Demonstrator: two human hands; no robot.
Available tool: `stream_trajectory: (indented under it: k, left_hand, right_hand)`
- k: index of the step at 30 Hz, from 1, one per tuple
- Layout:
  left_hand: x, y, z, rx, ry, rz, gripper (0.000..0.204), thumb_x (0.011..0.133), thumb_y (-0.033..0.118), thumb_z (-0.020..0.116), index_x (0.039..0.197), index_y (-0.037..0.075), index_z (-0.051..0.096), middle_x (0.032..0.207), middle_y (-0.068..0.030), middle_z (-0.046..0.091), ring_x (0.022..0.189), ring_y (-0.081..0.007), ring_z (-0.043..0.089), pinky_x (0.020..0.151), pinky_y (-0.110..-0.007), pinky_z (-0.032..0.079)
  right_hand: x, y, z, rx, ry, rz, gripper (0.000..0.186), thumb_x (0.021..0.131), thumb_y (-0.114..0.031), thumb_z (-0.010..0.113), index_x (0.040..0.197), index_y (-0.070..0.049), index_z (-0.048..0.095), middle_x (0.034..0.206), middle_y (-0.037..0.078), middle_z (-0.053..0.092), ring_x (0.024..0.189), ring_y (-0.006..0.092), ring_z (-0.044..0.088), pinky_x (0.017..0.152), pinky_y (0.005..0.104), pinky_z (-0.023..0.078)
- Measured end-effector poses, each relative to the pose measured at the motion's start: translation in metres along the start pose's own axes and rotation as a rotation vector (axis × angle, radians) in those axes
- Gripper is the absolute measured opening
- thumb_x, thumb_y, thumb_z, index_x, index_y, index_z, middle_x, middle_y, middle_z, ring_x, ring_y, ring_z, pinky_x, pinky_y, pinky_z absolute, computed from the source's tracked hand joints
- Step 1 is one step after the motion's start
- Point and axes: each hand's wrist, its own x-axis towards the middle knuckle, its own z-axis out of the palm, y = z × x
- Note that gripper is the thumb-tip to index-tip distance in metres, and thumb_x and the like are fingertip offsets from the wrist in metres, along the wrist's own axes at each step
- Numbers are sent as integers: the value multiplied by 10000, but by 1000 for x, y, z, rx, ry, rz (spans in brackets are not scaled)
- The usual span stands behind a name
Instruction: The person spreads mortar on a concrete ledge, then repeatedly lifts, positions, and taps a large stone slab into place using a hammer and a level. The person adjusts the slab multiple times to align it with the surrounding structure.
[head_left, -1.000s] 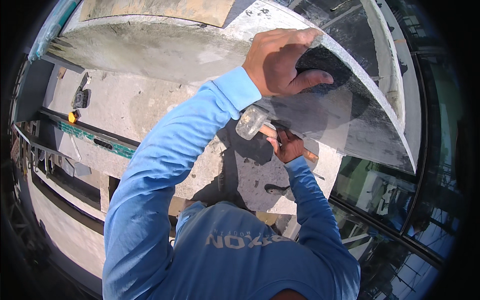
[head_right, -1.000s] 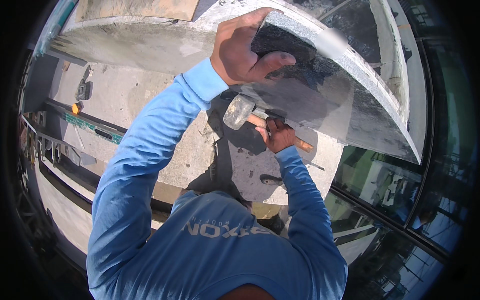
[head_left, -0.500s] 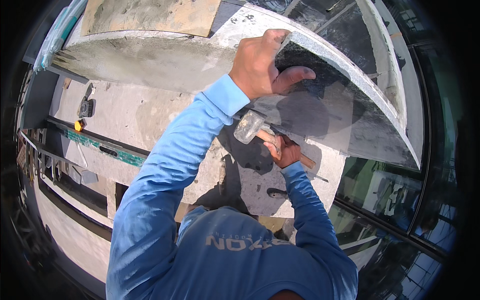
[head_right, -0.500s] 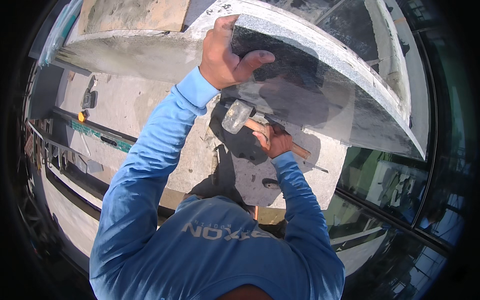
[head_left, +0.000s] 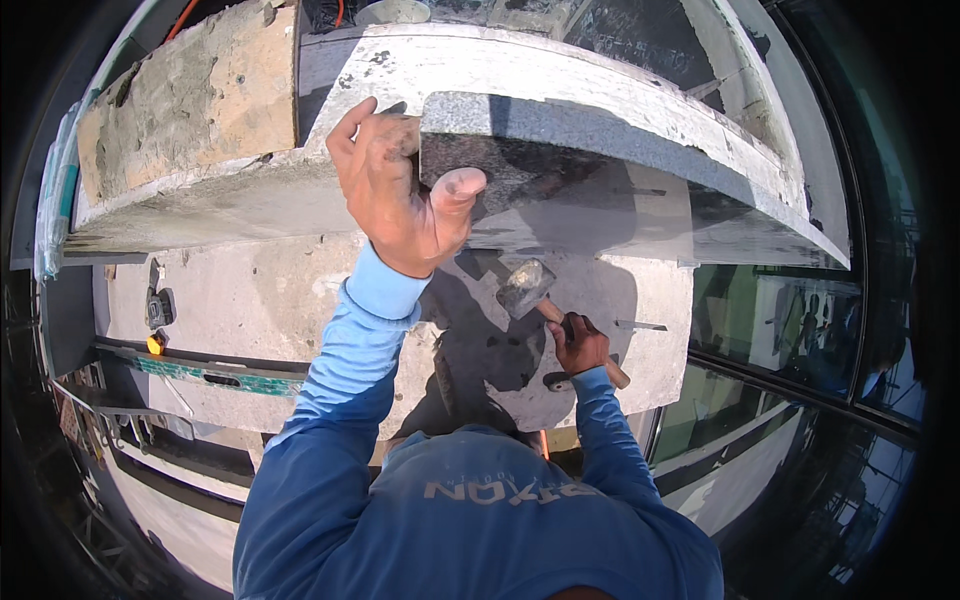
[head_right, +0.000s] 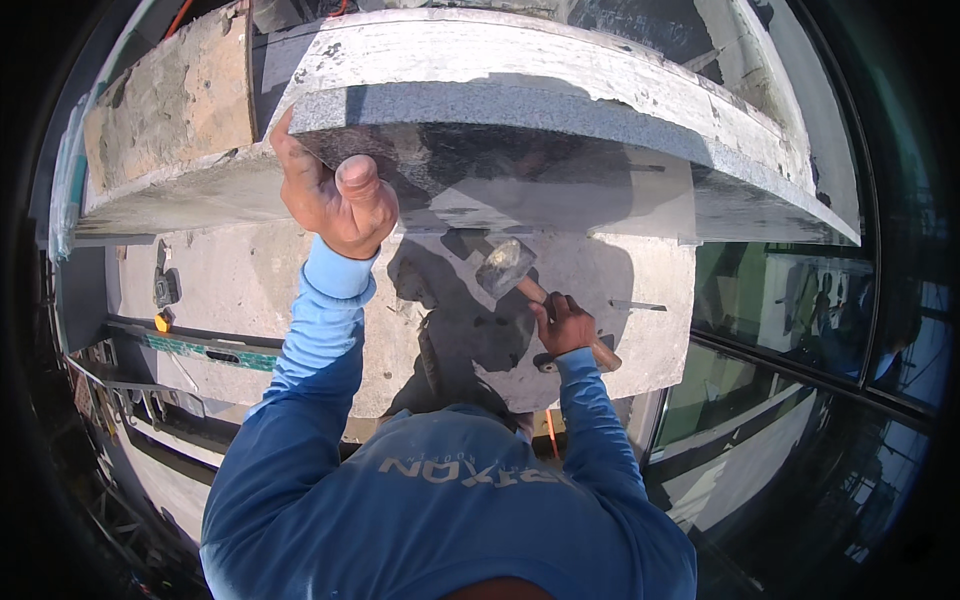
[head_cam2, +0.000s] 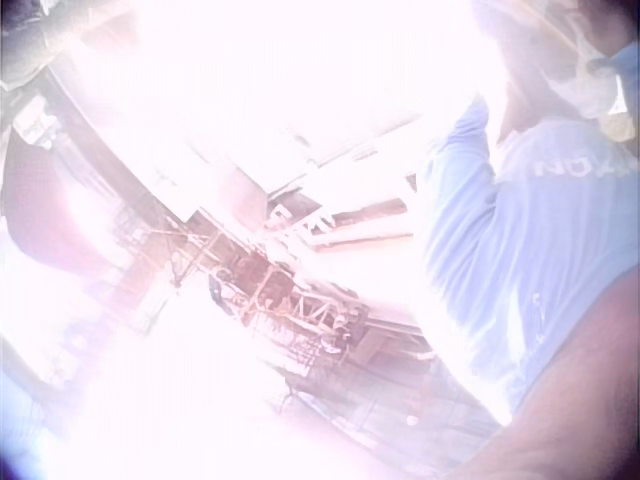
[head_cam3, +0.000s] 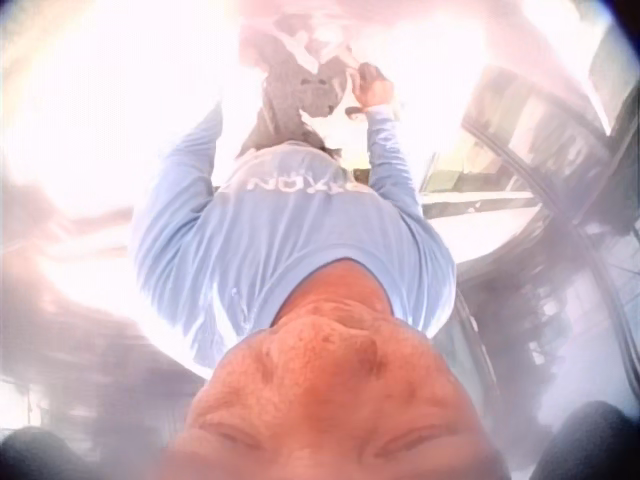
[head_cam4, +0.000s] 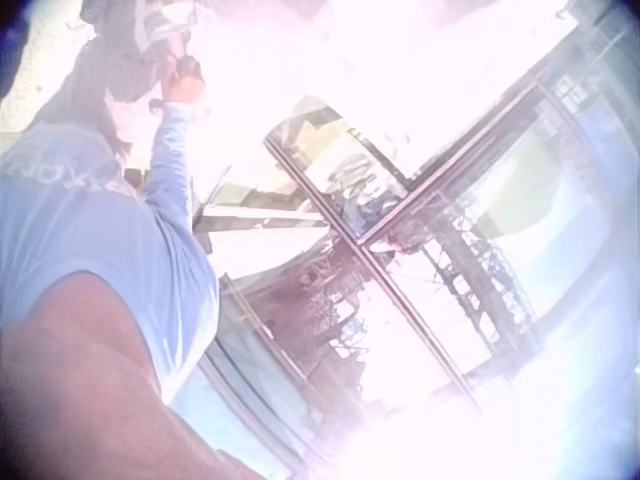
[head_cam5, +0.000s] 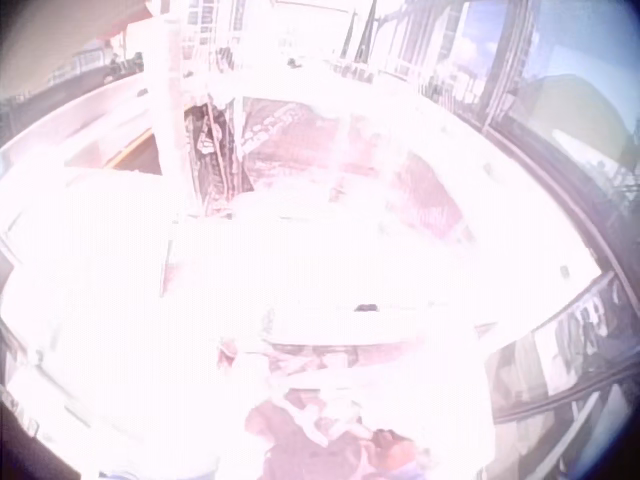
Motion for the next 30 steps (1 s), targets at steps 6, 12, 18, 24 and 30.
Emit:
stream_trajectory:
  k: [6, 12, 18, 24, 30]
  left_hand:
    - [12, 13, -8, -251, -128, -393, 799, 953, 700, 429, 1125, -64, 586, 975, -179, 651, 913, -320, 648, 790, -366, 522]
    - [20, 15, -4, -434, -22, -618, 834, 814, 844, 442, 905, 25, 568, 744, -115, 563, 727, -261, 531, 641, -381, 446]
    - [15, 10, -15, -552, -139, -490, 808, 784, 804, 501, 955, 19, 584, 821, -137, 594, 782, -274, 549, 691, -397, 463]
    - [10, 7, -12, -491, -142, -392, 727, 815, 698, 537, 948, -14, 597, 817, -154, 609, 759, -285, 582, 675, -393, 489]
    - [8, -1, -10, -467, -145, -335, 648, 846, 592, 572, 941, -47, 611, 814, -171, 624, 736, -296, 616, 660, -390, 515]
  right_hand:
    - [-3, 4, 8, 225, 210, 168, 373, 902, -413, 707, 930, -46, 647, 745, 168, 656, 669, 402, 663, 573, 459, 511]
    - [7, 21, 24, 253, 20, -19, 408, 884, -416, 725, 988, -27, 658, 744, 156, 667, 609, 370, 660, 525, 447, 503]
    - [26, -2, 31, 159, -42, -286, 434, 822, -452, 772, 987, -72, 643, 735, 121, 639, 617, 342, 654, 508, 441, 496]
    - [56, -36, 19, 155, 27, -642, 496, 780, -530, 781, 957, -93, 628, 762, 113, 628, 625, 308, 644, 508, 418, 500]
    - [90, -17, 31, -70, 119, -531, 581, 775, -619, 747, 968, -81, 639, 755, 101, 617, 651, 298, 641, 556, 410, 506]
